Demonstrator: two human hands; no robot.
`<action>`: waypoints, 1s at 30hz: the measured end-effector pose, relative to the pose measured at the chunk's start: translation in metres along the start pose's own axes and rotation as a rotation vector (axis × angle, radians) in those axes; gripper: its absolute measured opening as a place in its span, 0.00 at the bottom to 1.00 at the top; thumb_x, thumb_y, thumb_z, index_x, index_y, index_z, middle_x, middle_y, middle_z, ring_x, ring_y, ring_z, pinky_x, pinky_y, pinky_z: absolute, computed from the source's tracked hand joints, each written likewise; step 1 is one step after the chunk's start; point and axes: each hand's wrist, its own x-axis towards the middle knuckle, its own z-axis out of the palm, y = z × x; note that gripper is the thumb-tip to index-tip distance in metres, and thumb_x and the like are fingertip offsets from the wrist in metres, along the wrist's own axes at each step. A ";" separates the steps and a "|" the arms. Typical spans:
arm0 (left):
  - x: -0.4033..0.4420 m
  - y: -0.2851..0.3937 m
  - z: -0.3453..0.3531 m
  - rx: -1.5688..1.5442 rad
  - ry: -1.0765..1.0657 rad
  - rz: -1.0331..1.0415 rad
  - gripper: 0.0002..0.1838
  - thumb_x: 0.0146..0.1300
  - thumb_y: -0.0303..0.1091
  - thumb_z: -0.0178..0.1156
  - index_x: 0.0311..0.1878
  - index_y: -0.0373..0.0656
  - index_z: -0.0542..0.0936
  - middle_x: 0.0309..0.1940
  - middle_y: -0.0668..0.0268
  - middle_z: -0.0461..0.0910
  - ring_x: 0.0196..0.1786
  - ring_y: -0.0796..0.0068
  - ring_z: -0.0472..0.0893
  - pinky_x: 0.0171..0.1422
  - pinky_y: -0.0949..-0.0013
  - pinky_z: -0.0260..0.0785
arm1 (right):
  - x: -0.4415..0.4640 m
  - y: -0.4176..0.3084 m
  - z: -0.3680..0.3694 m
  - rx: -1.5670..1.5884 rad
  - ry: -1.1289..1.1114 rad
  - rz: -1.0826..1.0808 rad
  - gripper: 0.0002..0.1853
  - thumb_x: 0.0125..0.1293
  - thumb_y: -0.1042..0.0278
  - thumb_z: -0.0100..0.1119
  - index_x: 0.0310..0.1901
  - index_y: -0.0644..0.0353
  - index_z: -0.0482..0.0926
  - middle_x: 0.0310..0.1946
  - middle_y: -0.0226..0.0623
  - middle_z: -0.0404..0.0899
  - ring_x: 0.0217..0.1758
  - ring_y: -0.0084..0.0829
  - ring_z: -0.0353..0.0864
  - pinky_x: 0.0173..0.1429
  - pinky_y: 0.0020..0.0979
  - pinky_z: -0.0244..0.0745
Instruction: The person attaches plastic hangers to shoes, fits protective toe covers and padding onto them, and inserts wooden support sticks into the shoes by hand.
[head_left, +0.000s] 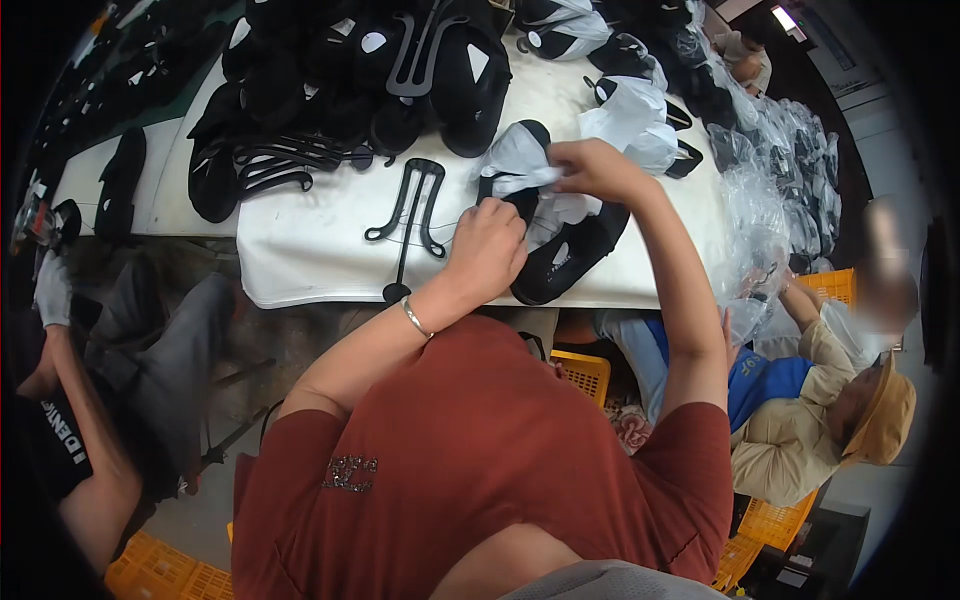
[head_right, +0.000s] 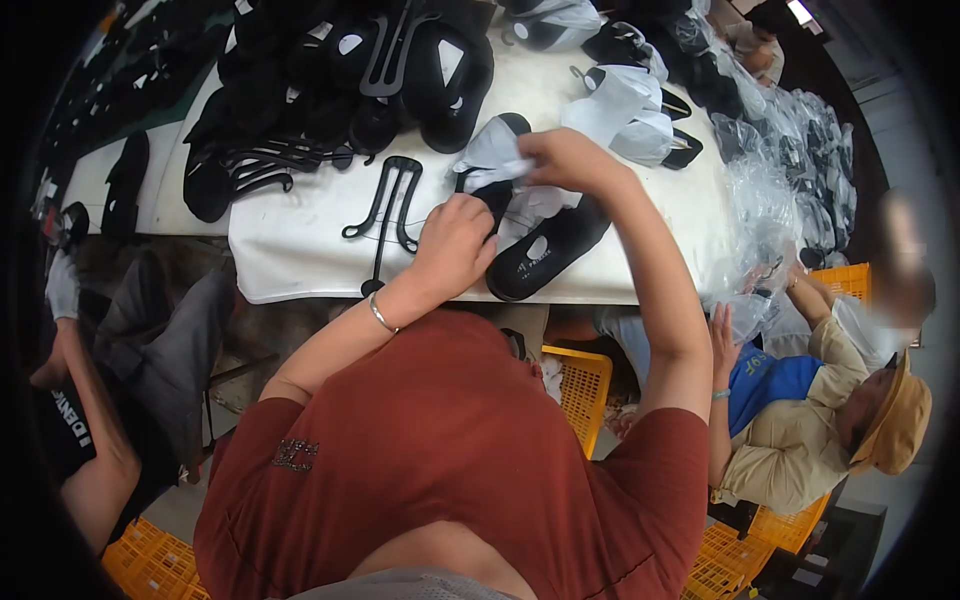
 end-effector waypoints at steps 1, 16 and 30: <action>0.000 -0.004 -0.003 -0.084 0.076 0.008 0.10 0.59 0.33 0.68 0.36 0.38 0.79 0.45 0.57 0.78 0.54 0.54 0.76 0.56 0.53 0.71 | -0.015 0.009 -0.007 0.052 0.027 0.034 0.13 0.51 0.73 0.68 0.39 0.62 0.78 0.27 0.37 0.77 0.33 0.33 0.76 0.40 0.36 0.72; 0.034 -0.033 -0.055 -0.301 -0.086 0.357 0.09 0.60 0.26 0.67 0.34 0.35 0.75 0.48 0.55 0.77 0.56 0.51 0.76 0.58 0.56 0.71 | -0.073 0.222 -0.059 1.160 1.342 0.271 0.15 0.61 0.87 0.58 0.50 0.66 0.75 0.43 0.42 0.82 0.42 0.41 0.86 0.48 0.43 0.86; 0.032 -0.021 -0.004 -0.073 0.097 0.076 0.15 0.58 0.25 0.69 0.49 0.37 0.81 0.64 0.50 0.74 0.64 0.45 0.73 0.66 0.51 0.69 | -0.318 0.331 -0.106 0.733 2.058 0.463 0.18 0.57 0.87 0.65 0.50 0.73 0.77 0.41 0.44 0.82 0.41 0.38 0.86 0.45 0.37 0.87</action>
